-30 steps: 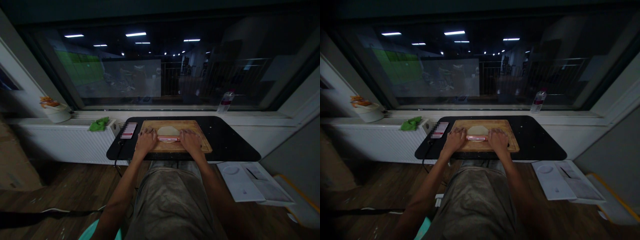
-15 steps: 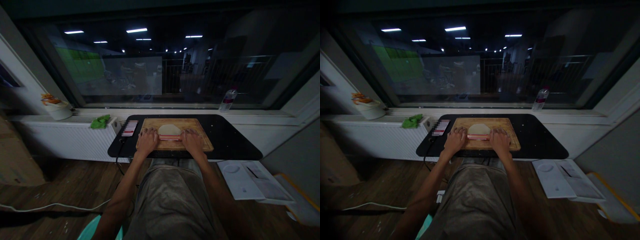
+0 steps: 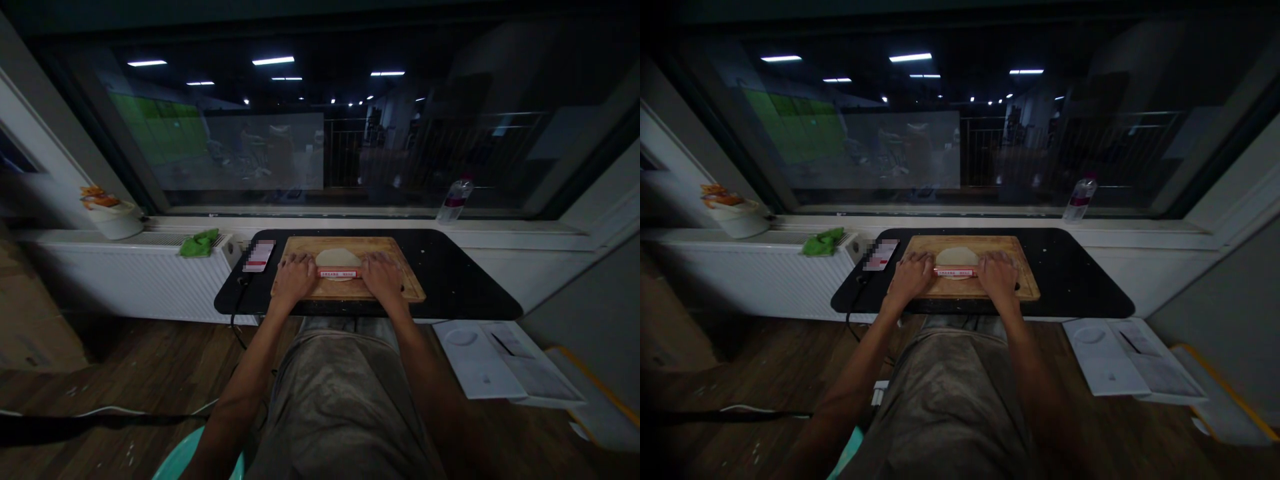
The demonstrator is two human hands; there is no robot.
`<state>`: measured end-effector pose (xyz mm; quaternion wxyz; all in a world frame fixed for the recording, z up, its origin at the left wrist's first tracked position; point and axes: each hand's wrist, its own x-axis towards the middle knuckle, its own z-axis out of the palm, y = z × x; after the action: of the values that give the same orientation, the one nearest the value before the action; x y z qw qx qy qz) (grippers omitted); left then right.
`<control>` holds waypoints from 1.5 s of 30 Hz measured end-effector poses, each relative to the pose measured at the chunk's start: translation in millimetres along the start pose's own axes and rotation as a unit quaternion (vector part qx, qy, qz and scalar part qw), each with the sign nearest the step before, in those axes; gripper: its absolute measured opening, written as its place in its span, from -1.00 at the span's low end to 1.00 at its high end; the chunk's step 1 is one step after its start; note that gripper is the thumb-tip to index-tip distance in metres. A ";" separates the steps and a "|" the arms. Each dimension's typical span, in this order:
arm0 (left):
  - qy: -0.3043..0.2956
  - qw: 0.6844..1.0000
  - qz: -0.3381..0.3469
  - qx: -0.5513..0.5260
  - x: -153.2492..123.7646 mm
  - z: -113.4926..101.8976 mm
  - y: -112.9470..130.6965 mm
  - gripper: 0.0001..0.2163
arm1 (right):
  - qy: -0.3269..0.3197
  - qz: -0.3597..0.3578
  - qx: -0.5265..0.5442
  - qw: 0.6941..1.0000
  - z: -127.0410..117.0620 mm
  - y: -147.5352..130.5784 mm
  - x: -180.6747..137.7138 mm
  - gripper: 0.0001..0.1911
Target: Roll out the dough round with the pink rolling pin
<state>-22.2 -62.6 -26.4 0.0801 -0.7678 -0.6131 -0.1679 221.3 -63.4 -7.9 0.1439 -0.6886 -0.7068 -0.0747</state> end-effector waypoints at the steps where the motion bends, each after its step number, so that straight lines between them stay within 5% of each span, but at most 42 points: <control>1: -0.001 1.000 0.001 0.004 -0.5 -1.5 0.8 -0.62 | 0.009 0.001 0.001 1.000 2.3 0.7 -4.2 -0.53; 8: -0.009 0.999 0.014 0.039 -1.1 -9.7 4.3 -0.63 | 0.035 -0.007 -0.006 0.999 8.8 3.5 -11.7 -0.51; 18: -0.004 1.000 0.001 0.026 -1.8 -4.4 4.1 -0.62 | -0.016 0.017 0.010 1.000 17.1 5.7 38.5 -0.47; 33: -0.013 1.000 -0.001 0.004 -0.5 -3.4 5.0 -0.62 | 0.033 0.004 -0.034 0.999 6.3 4.7 -13.0 -0.48; 45: 0.011 0.999 -0.003 -0.034 -1.5 3.8 0.8 -0.60 | -0.010 0.012 -0.018 1.000 8.0 7.8 6.0 -0.45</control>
<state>-21.1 -63.0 -30.4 0.0599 -0.7663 -0.6086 -0.1970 228.2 -54.9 -14.4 0.1256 -0.7000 -0.6985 -0.0792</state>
